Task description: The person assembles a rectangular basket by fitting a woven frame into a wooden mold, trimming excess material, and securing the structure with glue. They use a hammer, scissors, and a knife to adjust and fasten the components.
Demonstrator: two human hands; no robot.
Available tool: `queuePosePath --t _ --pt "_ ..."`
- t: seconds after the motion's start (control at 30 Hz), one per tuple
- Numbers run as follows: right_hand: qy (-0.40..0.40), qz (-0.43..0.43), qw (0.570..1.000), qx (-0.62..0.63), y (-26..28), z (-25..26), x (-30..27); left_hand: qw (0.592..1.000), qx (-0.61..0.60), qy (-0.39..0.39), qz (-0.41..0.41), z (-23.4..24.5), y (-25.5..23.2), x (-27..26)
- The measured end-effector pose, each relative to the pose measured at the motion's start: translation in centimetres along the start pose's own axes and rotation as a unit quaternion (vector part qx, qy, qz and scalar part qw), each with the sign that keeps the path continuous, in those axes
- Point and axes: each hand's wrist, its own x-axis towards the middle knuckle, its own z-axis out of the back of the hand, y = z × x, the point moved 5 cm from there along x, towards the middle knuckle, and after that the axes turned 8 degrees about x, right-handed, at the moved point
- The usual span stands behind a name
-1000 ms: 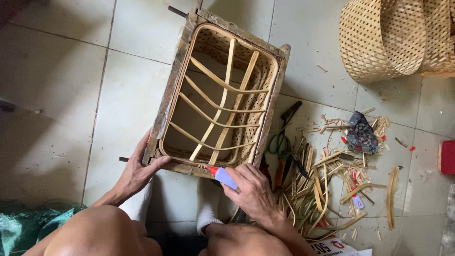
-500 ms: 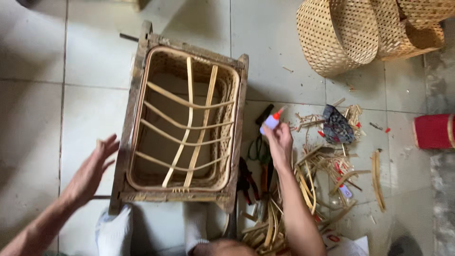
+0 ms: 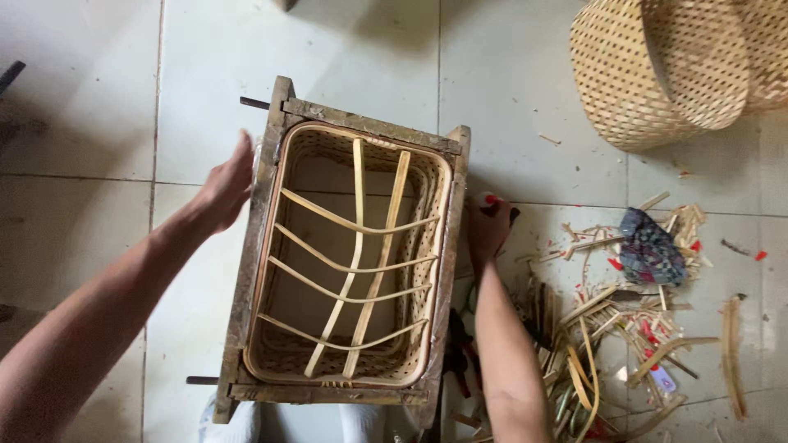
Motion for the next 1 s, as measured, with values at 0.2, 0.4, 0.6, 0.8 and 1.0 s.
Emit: queuePosePath --t 0.2,0.4,0.6,0.8,1.0 --pt "0.101 -0.079 0.989 0.072 0.0 0.1 -2.9 0.999 -0.032 0.014 0.007 -1.4 -1.4 3.9" --pt "0.294 -0.226 0.913 0.171 2.1 -5.0 -3.2 0.99 -0.094 0.052 -0.089 -1.8 -1.9 7.1" --pt "0.399 -0.265 0.79 0.383 14.8 -2.8 -2.1 0.992 -0.079 0.032 -0.095 -1.8 -3.9 2.2" --pt "0.375 -0.157 0.747 0.527 28.5 5.6 -1.9 0.918 -0.116 0.154 -0.347 -1.7 -14.4 -12.4" --pt "0.196 -0.108 0.789 0.573 37.8 14.9 -2.5 0.865 -0.023 0.122 -0.486 0.1 -20.6 -25.8"
